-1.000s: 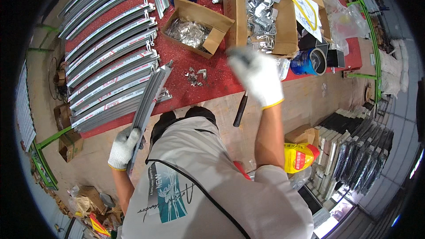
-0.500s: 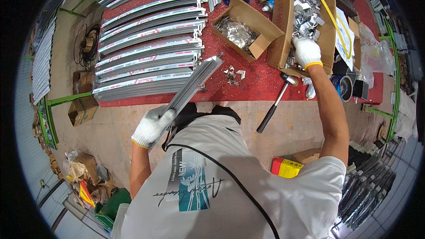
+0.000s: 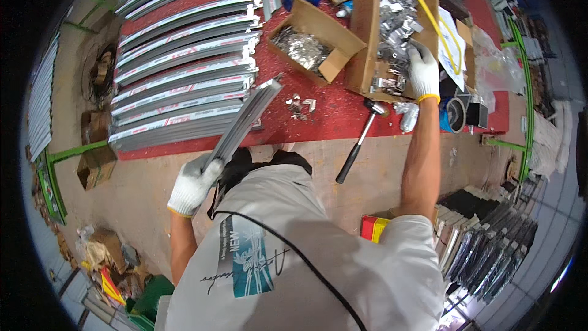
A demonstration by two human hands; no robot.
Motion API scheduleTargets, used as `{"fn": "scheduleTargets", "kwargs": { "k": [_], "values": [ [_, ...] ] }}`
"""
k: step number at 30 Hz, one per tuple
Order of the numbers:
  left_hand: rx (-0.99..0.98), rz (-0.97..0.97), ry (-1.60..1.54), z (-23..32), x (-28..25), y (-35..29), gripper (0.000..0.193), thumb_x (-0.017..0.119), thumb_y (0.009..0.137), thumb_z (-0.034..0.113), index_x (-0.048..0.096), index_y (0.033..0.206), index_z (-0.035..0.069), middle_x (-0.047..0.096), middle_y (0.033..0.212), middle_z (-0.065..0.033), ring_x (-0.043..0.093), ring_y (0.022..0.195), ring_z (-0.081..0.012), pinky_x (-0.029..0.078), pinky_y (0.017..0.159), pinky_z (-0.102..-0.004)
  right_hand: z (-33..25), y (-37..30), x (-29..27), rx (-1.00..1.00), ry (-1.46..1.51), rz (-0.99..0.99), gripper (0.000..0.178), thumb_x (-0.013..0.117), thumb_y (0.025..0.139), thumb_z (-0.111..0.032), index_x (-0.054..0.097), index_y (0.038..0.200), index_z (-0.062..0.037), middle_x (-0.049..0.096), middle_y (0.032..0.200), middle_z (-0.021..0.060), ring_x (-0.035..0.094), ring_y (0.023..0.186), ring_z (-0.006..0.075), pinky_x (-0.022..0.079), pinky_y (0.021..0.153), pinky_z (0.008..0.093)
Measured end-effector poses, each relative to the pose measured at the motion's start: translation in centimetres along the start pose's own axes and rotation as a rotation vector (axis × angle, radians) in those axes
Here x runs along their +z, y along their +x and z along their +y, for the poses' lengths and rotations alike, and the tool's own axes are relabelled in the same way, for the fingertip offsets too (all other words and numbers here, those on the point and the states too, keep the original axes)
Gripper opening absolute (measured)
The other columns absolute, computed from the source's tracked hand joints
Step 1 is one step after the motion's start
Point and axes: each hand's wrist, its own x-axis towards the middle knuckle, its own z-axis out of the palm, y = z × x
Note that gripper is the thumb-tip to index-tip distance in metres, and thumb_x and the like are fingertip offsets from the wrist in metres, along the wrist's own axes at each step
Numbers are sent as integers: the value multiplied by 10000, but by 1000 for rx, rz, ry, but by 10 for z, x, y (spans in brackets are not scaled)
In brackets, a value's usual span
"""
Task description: The person repeatedly picks up long silver metal bars from a stack on a red workbench, attaches small metal brackets to the ends, and places the assembled bars back on the stack. The person wears white gloves and uses a hammer to secure the brackets.
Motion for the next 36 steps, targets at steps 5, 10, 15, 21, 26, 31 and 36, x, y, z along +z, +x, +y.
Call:
{"fn": "scheduleTargets", "kwargs": {
  "k": [5, 10, 15, 21, 26, 31, 36],
  "values": [
    [36, -18, -64, 4, 5, 5, 497, 703, 1092, 480, 737, 1096, -15, 704, 838, -54, 625, 727, -129, 514, 689, -327, -36, -67, -2, 126, 981, -141, 476, 575, 1095, -85, 588, 1544, 72, 732, 1389, 252, 765, 1207, 378, 655, 1052, 514],
    [56, -31, 67, 10, 2, 8, 509, 700, 1092, 502, 736, 1078, -6, 707, 836, -51, 630, 735, -123, 514, 693, -327, -73, -106, 16, 134, 1198, -362, 545, 573, 1039, -10, 525, 1569, 111, 684, 1441, 329, 743, 1267, 463, 651, 1071, 526],
    [132, -16, 188, 15, 3, 10, 480, 692, 1091, 486, 774, 1132, 14, 714, 830, -118, 642, 736, -197, 532, 724, -385, -97, -125, 33, 154, 1055, -367, 486, 634, 1044, -24, 581, 1515, 80, 710, 1404, 276, 763, 1243, 383, 691, 964, 473],
    [97, 1, 261, 16, 5, 7, 553, 707, 1058, 542, 785, 1266, 35, 783, 1008, -263, 779, 954, -438, 590, 871, -476, -129, -138, 36, -6, 494, -637, 463, 629, 1085, -101, 623, 1538, -4, 762, 1306, 125, 799, 1057, 204, 662, 800, 318],
    [147, 51, 298, 24, 10, 2, 538, 741, 1045, 509, 780, 1301, 38, 783, 1019, -267, 793, 978, -420, 599, 888, -452, -136, -136, 65, -393, -63, -431, 463, 647, 1038, -104, 657, 1496, -38, 779, 1205, 198, 795, 983, 320, 621, 853, 407],
    [168, 96, 317, 29, 14, 0, 516, 752, 1037, 501, 784, 1280, 47, 784, 990, -255, 793, 944, -411, 602, 866, -443, -142, -131, 78, -799, -157, -444, 327, 734, 978, -149, 743, 1279, -21, 795, 1132, 263, 772, 1049, 451, 613, 937, 475],
    [137, 136, 338, 30, 15, -2, 517, 768, 1021, 510, 787, 1259, 51, 786, 973, -250, 791, 941, -424, 602, 858, -451, -156, -137, 81, -543, -190, -563, 315, 783, 939, -222, 807, 1179, -20, 787, 1028, 280, 760, 1005, 486, 607, 941, 521]
  ]
}}
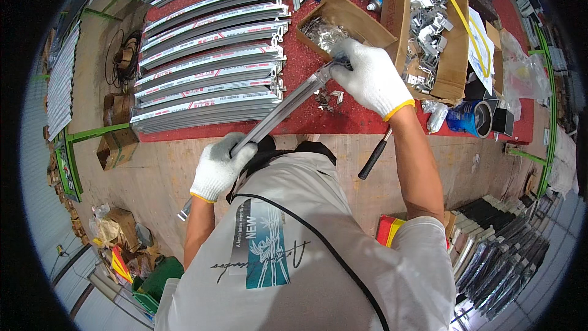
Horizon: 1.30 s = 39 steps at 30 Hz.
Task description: The person repeatedly picks up long silver metal bars from a stack on a red workbench, attaches small metal brackets to the ends, and places the assembled bars back on the stack. The person wears white gloves and uses a hammer to secure the brackets.
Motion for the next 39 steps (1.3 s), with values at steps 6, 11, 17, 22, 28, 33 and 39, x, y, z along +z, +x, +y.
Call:
{"fn": "scheduleTargets", "kwargs": {
  "k": [6, 11, 17, 22, 28, 33, 39],
  "values": [
    [-25, 8, 70, 0, 1, 0, 563, 773, 1002, 547, 791, 1265, 50, 797, 1012, -254, 790, 987, -437, 604, 879, -477, -1, 6, 5, -34, -147, -64, 287, 789, 924, -235, 846, 1110, -24, 787, 1033, 279, 773, 1002, 451, 612, 931, 484],
    [-29, -8, 62, -3, 3, 1, 561, 775, 1002, 539, 793, 1281, 53, 802, 1060, -255, 783, 1034, -443, 601, 899, -477, 2, 10, 13, 22, -201, -124, 333, 785, 915, -258, 857, 1158, -42, 790, 1060, 281, 771, 1038, 448, 605, 980, 490],
    [-17, -14, 58, -3, 5, 2, 540, 772, 1008, 531, 794, 1268, 58, 799, 1050, -259, 779, 1028, -452, 599, 897, -488, 3, 12, 17, 96, -200, -133, 338, 778, 898, -262, 863, 1143, -46, 792, 1087, 289, 769, 1060, 461, 607, 1000, 500],
    [-27, -20, 151, -1, 4, 4, 547, 766, 1011, 557, 788, 1239, 61, 792, 995, -256, 770, 995, -469, 594, 875, -504, 4, 14, 19, 127, -216, -215, 319, 753, 913, -268, 863, 1110, -43, 793, 1063, 287, 770, 1049, 463, 609, 996, 499],
    [-19, -17, 100, -2, 3, 8, 550, 740, 1028, 579, 784, 1221, 66, 783, 981, -258, 756, 987, -484, 585, 857, -518, -1, 7, 23, -23, -16, -179, 341, 702, 961, -299, 800, 1116, -12, 766, 1014, 319, 740, 1017, 505, 593, 958, 539],
    [-25, -6, 103, -3, 1, 9, 544, 730, 1040, 569, 783, 1233, 64, 780, 979, -259, 754, 987, -486, 584, 855, -513, 3, -1, 19, 106, 61, -204, 370, 658, 1040, -358, 788, 1091, -15, 754, 991, 317, 738, 1004, 494, 588, 911, 558],
    [-21, 15, 52, 10, -2, 15, 504, 737, 1050, 533, 802, 1218, 62, 773, 944, -257, 755, 913, -465, 582, 810, -492, -3, -5, 57, -62, 113, 297, 265, 690, 1051, -259, 814, 1131, -38, 765, 1012, 274, 743, 976, 478, 607, 900, 545]
  ]
}}
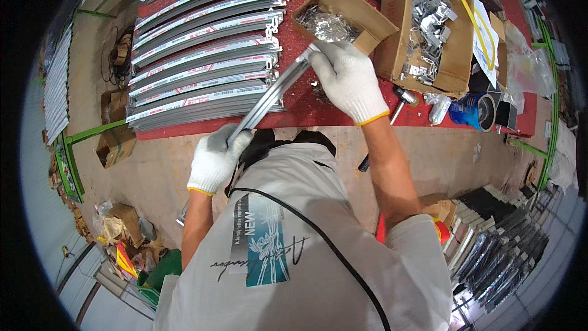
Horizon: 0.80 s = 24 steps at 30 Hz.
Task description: The person repeatedly picks up long silver metal bars from a stack on a red workbench, attaches small metal brackets to the ends, and places the assembled bars back on the stack. The person wears white gloves and uses a hammer to secure the brackets.
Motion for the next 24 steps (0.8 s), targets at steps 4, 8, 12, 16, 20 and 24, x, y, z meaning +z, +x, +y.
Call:
{"fn": "scheduleTargets", "kwargs": {
  "k": [4, 8, 12, 16, 20, 24],
  "values": [
    [31, 51, -14, 11, -3, 0, 477, 744, 1047, 526, 821, 1174, 73, 761, 892, -246, 743, 857, -458, 574, 774, -487, 3, 0, 9, -39, 8, 193, 243, 708, 1037, -216, 815, 1148, -28, 782, 1043, 259, 760, 987, 453, 621, 896, 518],
    [80, 61, 64, 15, -7, 4, 479, 724, 1054, 550, 829, 1168, 97, 753, 853, -230, 737, 835, -464, 572, 753, -504, 5, 4, 6, -62, 46, 238, 236, 693, 1034, -197, 813, 1123, -15, 788, 1065, 260, 768, 1004, 437, 620, 921, 507],
    [177, 97, 310, 12, -15, 18, 559, 685, 1046, 642, 840, 1136, 114, 754, 849, -224, 742, 837, -462, 580, 746, -523, 4, 2, 11, 55, 45, 166, 243, 680, 1038, -201, 806, 1119, -9, 787, 1055, 254, 763, 1013, 440, 611, 939, 519],
    [114, 52, 338, 9, -14, 22, 604, 656, 1043, 683, 844, 1148, 118, 752, 847, -230, 741, 842, -469, 583, 755, -526, 1, 1, 19, 81, 98, 150, 258, 674, 1039, -208, 803, 1138, -7, 785, 1061, 252, 754, 1032, 447, 603, 949, 529],
    [32, 67, 205, 0, -7, 15, 586, 671, 1050, 647, 839, 1168, 97, 748, 838, -249, 745, 849, -475, 581, 760, -523, 0, -7, 29, 39, 122, 169, 280, 678, 1033, -215, 801, 1173, -6, 782, 1085, 250, 746, 1040, 456, 600, 965, 528],
    [-46, 59, 177, -20, -16, 13, 579, 708, 1048, 616, 828, 1150, 58, 738, 813, -240, 743, 804, -447, 573, 734, -485, 6, -45, 41, 265, 148, 181, 383, 657, 1001, -158, 764, 1333, -1, 771, 1276, 283, 752, 1205, 436, 597, 1057, 480]
  ]
}}
